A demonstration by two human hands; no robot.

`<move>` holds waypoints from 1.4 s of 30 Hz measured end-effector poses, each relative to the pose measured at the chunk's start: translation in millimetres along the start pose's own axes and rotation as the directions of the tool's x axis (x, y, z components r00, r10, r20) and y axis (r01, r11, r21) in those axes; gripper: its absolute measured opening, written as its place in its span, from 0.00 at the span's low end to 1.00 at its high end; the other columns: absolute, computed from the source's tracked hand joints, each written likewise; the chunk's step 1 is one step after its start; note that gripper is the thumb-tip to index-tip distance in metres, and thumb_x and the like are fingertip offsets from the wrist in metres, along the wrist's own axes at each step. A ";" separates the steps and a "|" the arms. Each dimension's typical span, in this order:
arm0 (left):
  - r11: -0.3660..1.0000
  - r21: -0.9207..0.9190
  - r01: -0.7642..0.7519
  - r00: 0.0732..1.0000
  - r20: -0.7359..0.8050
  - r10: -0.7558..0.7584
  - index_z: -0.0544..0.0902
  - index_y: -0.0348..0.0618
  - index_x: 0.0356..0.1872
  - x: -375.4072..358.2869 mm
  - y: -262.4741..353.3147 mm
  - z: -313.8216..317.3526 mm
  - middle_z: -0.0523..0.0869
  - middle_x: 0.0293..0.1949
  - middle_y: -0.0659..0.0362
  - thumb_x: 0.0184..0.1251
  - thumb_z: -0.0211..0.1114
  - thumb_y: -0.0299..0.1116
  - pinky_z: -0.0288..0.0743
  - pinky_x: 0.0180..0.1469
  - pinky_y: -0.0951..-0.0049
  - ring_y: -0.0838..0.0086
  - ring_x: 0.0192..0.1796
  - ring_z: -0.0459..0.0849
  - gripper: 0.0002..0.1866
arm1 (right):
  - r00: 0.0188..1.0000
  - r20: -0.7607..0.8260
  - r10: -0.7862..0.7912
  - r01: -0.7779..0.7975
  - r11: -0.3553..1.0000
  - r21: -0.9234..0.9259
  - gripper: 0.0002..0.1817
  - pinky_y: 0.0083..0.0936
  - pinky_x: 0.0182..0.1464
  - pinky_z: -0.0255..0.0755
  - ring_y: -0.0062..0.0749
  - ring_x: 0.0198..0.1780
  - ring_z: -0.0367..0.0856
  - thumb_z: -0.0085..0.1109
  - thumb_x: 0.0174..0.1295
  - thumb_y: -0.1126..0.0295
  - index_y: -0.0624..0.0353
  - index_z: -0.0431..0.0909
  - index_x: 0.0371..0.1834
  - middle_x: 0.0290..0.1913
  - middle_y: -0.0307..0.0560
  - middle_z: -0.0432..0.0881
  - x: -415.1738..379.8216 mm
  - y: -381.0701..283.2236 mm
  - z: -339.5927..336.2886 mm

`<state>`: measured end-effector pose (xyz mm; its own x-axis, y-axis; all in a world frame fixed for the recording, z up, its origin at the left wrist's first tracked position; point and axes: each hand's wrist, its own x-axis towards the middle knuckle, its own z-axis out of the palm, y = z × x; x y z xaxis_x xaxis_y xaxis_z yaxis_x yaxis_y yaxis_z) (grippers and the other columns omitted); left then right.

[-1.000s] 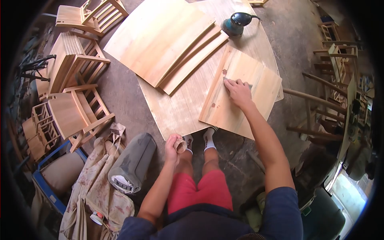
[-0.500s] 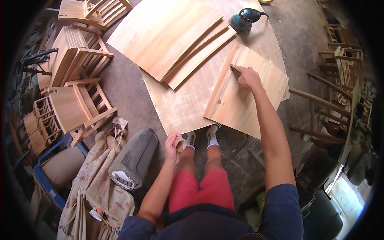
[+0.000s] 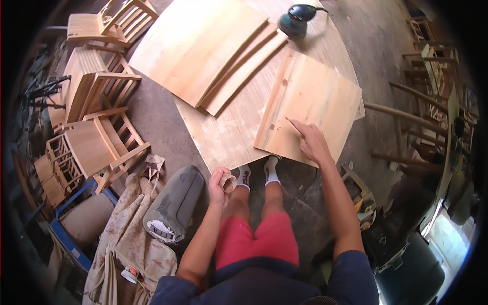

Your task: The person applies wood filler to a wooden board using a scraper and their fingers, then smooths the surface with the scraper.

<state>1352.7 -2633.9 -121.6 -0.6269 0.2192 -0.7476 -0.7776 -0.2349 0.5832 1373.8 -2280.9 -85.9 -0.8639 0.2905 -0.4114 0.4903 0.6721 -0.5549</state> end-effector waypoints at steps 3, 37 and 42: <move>0.999 0.028 0.041 0.999 -0.015 -0.040 0.78 0.42 0.39 2.5 -7.4 -2.1 0.80 0.38 0.56 0.78 0.50 0.39 0.78 0.46 0.69 0.67 0.40 0.85 0.13 | 0.991 -0.115 0.074 -0.073 0.997 0.021 0.35 0.44 0.56 0.73 0.55 0.49 0.79 0.45 0.55 0.83 0.48 0.76 0.68 0.49 0.55 0.84 -54.8 25.4 7.8; 0.990 0.102 0.095 0.993 0.053 -0.101 0.77 0.43 0.39 -11.9 -16.9 12.3 0.80 0.38 0.57 0.79 0.50 0.42 0.76 0.48 0.69 0.67 0.41 0.82 0.14 | 0.963 -0.254 0.089 -0.200 0.868 -0.454 0.35 0.39 0.56 0.70 0.43 0.55 0.76 0.52 0.55 0.79 0.52 0.70 0.72 0.69 0.37 0.76 -34.7 62.2 50.6; 0.994 0.094 0.062 0.995 0.068 -0.068 0.77 0.43 0.39 -10.1 -16.3 14.2 0.80 0.39 0.57 0.79 0.50 0.42 0.76 0.47 0.69 0.66 0.41 0.82 0.14 | 0.981 -0.153 0.118 -0.154 0.955 -0.255 0.31 0.42 0.56 0.69 0.43 0.56 0.76 0.52 0.58 0.78 0.51 0.74 0.68 0.64 0.37 0.79 -50.5 64.1 23.5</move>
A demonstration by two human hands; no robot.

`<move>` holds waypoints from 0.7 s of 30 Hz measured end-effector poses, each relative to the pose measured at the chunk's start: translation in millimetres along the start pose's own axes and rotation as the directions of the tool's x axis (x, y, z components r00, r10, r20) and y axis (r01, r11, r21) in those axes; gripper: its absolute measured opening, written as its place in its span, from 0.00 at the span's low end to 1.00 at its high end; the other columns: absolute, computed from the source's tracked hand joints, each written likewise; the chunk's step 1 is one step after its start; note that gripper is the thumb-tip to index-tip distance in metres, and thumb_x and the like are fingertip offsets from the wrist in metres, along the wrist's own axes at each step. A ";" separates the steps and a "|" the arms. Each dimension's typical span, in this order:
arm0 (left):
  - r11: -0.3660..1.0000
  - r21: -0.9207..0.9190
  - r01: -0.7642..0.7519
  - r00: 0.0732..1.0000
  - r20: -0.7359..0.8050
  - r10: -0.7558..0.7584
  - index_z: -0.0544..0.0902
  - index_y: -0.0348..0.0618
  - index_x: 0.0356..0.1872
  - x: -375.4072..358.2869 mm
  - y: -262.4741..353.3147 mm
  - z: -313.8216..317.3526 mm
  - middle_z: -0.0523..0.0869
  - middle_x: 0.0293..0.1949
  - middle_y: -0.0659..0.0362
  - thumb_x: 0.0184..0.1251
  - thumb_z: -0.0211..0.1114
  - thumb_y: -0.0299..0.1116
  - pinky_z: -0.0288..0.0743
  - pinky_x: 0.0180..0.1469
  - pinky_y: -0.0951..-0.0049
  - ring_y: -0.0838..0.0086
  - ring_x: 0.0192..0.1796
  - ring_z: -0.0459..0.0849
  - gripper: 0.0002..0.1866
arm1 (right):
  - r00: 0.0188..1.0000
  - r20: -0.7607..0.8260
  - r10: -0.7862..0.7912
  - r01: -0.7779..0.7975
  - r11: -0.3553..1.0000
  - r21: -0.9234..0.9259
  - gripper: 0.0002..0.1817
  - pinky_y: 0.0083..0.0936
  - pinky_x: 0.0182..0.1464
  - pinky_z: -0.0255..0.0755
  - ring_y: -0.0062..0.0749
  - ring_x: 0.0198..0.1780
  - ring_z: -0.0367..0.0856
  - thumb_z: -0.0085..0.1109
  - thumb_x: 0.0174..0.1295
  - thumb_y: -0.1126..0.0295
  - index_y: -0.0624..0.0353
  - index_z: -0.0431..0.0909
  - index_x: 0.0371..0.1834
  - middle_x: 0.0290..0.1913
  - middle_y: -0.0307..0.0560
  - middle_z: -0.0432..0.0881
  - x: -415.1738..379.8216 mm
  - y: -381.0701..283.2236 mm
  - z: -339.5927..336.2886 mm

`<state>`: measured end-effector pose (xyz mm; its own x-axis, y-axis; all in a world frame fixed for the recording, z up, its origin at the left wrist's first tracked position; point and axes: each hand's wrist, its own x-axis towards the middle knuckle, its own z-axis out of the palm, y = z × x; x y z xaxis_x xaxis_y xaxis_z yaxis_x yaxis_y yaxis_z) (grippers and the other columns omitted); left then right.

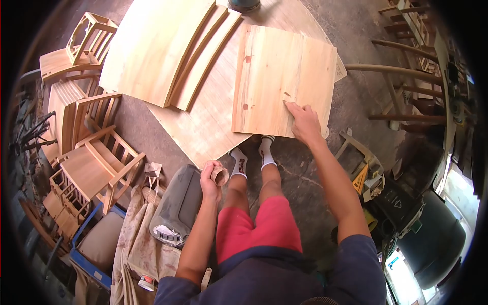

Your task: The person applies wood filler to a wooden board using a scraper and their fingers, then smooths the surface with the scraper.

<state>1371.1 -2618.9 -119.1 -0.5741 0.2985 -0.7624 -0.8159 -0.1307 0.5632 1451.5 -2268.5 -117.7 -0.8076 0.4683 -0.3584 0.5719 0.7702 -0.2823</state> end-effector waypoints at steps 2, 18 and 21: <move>1.000 -0.014 0.001 1.000 0.009 0.000 0.77 0.43 0.40 0.8 0.8 -1.5 0.80 0.39 0.57 0.79 0.50 0.42 0.76 0.47 0.69 0.66 0.42 0.82 0.14 | 0.998 -0.022 0.060 -0.058 0.994 0.095 0.32 0.41 0.57 0.69 0.44 0.55 0.76 0.51 0.57 0.79 0.50 0.73 0.69 0.65 0.36 0.79 -6.7 8.6 -3.5; 1.000 -0.019 0.005 1.000 -0.013 -0.006 0.77 0.43 0.39 -4.1 5.0 -10.4 0.80 0.38 0.57 0.79 0.50 0.41 0.76 0.49 0.68 0.66 0.42 0.82 0.14 | 0.987 0.129 0.093 -0.104 0.992 0.078 0.31 0.40 0.57 0.71 0.46 0.56 0.77 0.50 0.58 0.79 0.46 0.76 0.68 0.60 0.40 0.83 15.6 0.1 -8.5; 1.000 -0.023 -0.005 1.000 -0.025 0.005 0.77 0.43 0.39 -1.1 5.5 -15.0 0.80 0.38 0.57 0.79 0.50 0.41 0.76 0.48 0.68 0.66 0.42 0.83 0.14 | 0.998 0.018 0.057 -0.059 0.987 0.151 0.31 0.40 0.58 0.70 0.47 0.55 0.77 0.49 0.57 0.80 0.49 0.76 0.67 0.60 0.42 0.83 -3.0 6.4 0.7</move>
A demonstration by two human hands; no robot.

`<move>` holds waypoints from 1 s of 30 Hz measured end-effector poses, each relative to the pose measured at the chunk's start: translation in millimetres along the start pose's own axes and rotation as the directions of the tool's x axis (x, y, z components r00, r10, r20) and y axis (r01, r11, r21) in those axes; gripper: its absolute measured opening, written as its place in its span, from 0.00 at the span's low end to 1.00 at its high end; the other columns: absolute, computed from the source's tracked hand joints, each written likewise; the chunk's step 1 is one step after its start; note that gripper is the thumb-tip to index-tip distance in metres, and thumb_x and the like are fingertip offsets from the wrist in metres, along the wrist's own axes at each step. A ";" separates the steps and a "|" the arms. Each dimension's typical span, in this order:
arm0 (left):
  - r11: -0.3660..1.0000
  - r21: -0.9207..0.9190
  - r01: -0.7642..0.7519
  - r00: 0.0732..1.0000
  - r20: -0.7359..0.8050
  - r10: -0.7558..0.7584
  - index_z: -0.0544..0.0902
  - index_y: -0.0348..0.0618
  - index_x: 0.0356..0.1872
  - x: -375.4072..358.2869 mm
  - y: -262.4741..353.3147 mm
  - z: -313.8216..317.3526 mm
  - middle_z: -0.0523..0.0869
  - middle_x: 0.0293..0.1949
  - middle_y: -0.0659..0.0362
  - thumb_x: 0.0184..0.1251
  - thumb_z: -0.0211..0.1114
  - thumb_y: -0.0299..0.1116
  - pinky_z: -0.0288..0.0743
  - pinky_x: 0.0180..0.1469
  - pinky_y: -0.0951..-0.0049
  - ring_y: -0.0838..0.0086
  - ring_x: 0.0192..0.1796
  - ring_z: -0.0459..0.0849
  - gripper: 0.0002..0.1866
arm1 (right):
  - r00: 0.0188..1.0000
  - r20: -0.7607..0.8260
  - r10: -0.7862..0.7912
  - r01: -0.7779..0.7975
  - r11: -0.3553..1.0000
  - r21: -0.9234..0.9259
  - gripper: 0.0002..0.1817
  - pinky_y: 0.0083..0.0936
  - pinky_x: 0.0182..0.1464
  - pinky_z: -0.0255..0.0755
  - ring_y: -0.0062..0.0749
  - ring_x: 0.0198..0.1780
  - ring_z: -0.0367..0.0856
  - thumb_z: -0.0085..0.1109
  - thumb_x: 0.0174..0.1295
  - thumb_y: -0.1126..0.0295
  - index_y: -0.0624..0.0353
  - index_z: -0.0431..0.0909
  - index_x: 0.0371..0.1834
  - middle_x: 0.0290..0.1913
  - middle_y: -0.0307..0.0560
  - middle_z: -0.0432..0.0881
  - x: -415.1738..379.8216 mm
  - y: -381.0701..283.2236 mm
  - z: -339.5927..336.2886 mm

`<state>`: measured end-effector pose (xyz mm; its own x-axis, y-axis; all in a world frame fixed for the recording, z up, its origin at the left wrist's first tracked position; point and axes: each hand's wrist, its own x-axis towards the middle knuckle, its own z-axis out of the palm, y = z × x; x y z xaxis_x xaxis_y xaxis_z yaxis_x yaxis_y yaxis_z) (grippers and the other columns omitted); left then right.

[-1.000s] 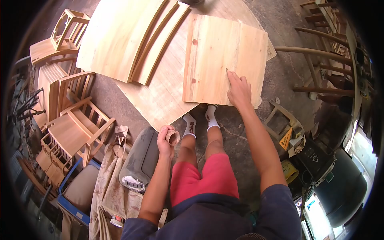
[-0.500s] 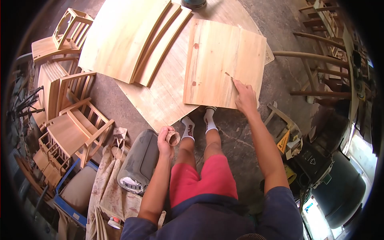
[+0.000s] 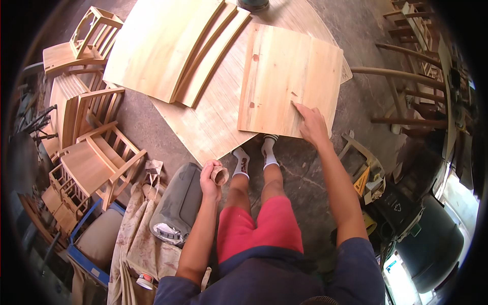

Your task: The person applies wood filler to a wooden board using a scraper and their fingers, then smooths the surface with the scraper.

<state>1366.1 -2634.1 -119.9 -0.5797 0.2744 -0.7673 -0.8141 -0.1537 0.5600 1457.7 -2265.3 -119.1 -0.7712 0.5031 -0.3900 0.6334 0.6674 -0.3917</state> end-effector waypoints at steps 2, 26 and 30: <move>1.000 0.006 -0.003 1.000 0.000 0.003 0.77 0.43 0.39 0.4 -0.2 -3.0 0.80 0.38 0.56 0.79 0.50 0.41 0.76 0.47 0.69 0.67 0.42 0.83 0.14 | 0.992 -0.125 -0.034 0.037 0.999 0.022 0.31 0.40 0.58 0.70 0.47 0.54 0.77 0.48 0.56 0.80 0.51 0.76 0.67 0.61 0.42 0.83 -11.4 0.2 3.5; 1.000 0.017 0.008 0.999 0.046 -0.009 0.77 0.43 0.40 1.8 5.9 0.6 0.80 0.39 0.56 0.79 0.50 0.41 0.76 0.48 0.68 0.66 0.42 0.83 0.13 | 0.994 -0.098 -0.047 0.040 0.996 -0.074 0.30 0.43 0.58 0.72 0.52 0.53 0.78 0.47 0.57 0.80 0.51 0.78 0.65 0.60 0.46 0.83 -5.4 3.1 9.9; 0.999 0.033 0.011 0.999 0.036 -0.012 0.77 0.43 0.40 3.3 -0.4 -0.4 0.80 0.38 0.56 0.79 0.50 0.40 0.76 0.48 0.68 0.66 0.41 0.83 0.13 | 0.998 0.028 -0.059 0.062 0.992 -0.108 0.29 0.42 0.55 0.71 0.47 0.53 0.78 0.50 0.57 0.79 0.52 0.77 0.65 0.61 0.40 0.82 -7.3 4.5 -2.9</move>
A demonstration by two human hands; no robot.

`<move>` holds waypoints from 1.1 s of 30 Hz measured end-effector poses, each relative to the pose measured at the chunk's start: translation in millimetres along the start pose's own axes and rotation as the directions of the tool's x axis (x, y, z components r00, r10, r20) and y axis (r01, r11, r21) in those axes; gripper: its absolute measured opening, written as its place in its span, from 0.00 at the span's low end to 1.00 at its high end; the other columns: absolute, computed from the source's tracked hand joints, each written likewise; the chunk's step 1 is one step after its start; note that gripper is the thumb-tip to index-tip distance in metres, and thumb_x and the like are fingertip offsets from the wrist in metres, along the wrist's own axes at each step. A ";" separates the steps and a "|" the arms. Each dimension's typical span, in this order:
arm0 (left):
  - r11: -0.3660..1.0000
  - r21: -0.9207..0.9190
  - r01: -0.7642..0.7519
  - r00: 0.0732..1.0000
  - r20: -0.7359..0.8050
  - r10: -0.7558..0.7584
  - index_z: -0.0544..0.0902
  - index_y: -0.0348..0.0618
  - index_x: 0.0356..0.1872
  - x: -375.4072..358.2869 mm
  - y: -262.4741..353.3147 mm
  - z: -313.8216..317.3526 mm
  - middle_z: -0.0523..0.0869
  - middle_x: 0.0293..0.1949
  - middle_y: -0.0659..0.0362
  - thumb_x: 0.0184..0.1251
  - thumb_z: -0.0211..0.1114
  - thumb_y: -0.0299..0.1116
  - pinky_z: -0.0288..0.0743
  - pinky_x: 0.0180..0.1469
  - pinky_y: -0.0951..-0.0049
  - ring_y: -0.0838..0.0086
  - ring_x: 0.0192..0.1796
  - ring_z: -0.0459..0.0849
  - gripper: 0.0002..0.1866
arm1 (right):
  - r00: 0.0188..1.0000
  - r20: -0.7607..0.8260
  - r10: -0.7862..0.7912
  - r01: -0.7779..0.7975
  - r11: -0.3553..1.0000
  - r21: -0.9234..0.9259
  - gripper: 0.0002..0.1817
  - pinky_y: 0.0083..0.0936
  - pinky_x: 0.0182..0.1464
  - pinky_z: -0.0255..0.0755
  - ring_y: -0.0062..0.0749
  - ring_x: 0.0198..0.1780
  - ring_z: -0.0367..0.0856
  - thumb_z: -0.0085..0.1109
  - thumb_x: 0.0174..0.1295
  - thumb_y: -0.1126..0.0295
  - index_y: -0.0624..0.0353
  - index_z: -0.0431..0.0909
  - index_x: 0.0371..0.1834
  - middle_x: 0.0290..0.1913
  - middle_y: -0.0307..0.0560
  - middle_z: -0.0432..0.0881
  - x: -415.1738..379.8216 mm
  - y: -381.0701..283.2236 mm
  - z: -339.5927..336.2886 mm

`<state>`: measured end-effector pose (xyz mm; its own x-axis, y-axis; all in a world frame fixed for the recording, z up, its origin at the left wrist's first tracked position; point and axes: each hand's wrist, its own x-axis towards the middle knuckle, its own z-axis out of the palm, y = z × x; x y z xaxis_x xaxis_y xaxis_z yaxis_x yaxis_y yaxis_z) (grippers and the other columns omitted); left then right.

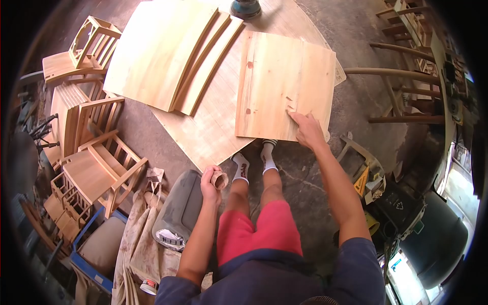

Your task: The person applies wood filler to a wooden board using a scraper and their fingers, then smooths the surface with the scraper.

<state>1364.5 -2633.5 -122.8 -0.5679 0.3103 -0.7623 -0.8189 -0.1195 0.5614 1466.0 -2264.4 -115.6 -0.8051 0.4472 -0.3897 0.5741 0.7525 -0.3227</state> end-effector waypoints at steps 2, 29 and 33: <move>1.000 0.004 0.000 1.000 -0.011 0.001 0.77 0.43 0.40 -0.4 -1.4 1.0 0.80 0.38 0.56 0.79 0.50 0.40 0.76 0.48 0.68 0.66 0.41 0.82 0.13 | 1.000 0.024 -0.014 0.014 1.000 0.012 0.29 0.41 0.55 0.71 0.46 0.53 0.78 0.51 0.57 0.79 0.53 0.77 0.65 0.60 0.41 0.82 0.9 4.3 -2.0; 1.000 0.008 -0.003 1.000 -0.005 0.003 0.78 0.44 0.40 -4.3 -9.0 26.7 0.81 0.39 0.57 0.79 0.50 0.41 0.77 0.46 0.69 0.67 0.41 0.84 0.13 | 0.995 -0.011 0.101 -0.099 0.988 0.121 0.31 0.43 0.57 0.70 0.49 0.54 0.77 0.51 0.57 0.80 0.51 0.74 0.68 0.61 0.42 0.82 7.8 0.1 12.7; 1.000 0.027 -0.002 1.000 -0.011 0.002 0.78 0.44 0.40 -5.3 -10.8 37.6 0.81 0.40 0.58 0.78 0.51 0.41 0.77 0.46 0.68 0.67 0.41 0.84 0.13 | 0.998 0.061 0.017 -0.024 0.992 0.120 0.30 0.43 0.56 0.71 0.49 0.54 0.77 0.51 0.58 0.79 0.51 0.75 0.67 0.60 0.44 0.83 -4.0 -11.2 -1.9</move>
<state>1379.5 -2598.4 -112.8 -0.5705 0.3000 -0.7645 -0.8152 -0.0942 0.5714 1462.5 -2273.6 -108.8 -0.7845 0.4298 -0.4469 0.6073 0.6779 -0.4141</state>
